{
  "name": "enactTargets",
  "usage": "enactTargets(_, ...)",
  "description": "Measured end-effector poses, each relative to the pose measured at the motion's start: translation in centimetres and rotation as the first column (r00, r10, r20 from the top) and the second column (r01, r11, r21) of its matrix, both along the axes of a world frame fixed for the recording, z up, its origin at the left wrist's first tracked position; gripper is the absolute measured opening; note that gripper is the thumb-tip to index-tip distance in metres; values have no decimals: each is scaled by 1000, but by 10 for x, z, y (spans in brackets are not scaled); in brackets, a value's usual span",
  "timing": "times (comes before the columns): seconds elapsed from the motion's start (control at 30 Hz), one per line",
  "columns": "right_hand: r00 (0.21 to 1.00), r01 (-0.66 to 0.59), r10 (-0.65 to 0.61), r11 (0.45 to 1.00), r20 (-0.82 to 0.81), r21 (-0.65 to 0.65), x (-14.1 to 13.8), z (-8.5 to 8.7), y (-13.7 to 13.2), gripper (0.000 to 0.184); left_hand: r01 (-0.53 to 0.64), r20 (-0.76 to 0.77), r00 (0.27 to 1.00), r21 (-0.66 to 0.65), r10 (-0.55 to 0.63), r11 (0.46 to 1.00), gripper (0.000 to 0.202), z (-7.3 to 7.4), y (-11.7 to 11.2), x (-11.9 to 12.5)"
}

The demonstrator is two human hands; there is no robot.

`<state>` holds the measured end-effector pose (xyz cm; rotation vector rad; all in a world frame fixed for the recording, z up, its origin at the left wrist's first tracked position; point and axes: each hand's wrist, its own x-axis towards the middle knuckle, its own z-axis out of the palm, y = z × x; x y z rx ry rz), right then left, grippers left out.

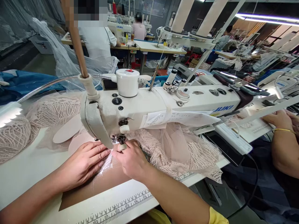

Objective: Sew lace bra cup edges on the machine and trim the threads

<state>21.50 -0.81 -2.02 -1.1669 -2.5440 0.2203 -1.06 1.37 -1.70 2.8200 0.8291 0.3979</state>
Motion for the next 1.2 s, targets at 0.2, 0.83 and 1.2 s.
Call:
enactTargets(0.2, 992, -130, 129, 990, -13, -46, 5, -3, -3, 42, 62, 54, 997, -87, -57, 994, 33, -3, 0, -8)
enactTargets(0.83, 978, -194, 191, 981, -85, -28, 8, -10, -4, 32, 141, 30, 990, -152, -138, 978, 24, 3, -2, -8)
enactTargets(1.2, 974, -224, 224, 974, 22, 0, 4, -8, -7, 32, 107, 40, 994, -158, -102, 982, 28, 4, -4, -7)
